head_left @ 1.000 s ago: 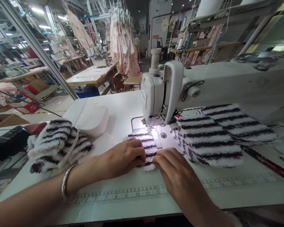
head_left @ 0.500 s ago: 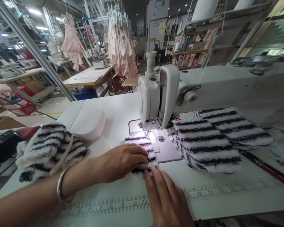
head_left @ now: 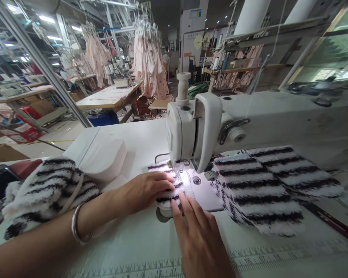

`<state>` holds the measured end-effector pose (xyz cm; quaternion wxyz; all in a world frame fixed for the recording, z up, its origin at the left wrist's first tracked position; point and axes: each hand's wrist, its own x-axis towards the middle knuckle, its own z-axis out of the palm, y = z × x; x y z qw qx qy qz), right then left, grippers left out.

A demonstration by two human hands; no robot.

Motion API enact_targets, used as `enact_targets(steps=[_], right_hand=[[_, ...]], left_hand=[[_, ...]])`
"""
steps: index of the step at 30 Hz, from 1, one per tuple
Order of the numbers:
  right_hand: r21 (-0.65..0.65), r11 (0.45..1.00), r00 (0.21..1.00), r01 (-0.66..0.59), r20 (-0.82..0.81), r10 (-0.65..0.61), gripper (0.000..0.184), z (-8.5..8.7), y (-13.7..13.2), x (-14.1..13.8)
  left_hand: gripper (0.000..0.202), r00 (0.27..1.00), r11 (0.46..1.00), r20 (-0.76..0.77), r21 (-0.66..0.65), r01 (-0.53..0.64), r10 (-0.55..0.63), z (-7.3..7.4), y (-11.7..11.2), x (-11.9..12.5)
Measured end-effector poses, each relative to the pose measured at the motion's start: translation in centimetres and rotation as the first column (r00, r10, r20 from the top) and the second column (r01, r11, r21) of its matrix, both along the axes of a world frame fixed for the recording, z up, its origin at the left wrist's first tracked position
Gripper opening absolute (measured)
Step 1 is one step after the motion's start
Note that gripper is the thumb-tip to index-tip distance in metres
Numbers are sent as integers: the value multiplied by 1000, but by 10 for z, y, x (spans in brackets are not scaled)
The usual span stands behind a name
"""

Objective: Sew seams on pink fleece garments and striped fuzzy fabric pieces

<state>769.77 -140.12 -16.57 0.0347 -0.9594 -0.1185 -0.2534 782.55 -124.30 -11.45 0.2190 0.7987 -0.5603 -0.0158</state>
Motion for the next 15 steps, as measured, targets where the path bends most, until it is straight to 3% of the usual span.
enact_targets(steps=[8, 15], right_hand=[[138, 989, 998, -61, -20, 64, 55, 5, -15, 22], [167, 981, 970, -100, -202, 134, 51, 26, -45, 42]], left_hand=[[24, 993, 997, 95, -43, -66, 69, -6, -1, 4], [27, 967, 974, 138, 37, -222, 215, -13, 0, -7]])
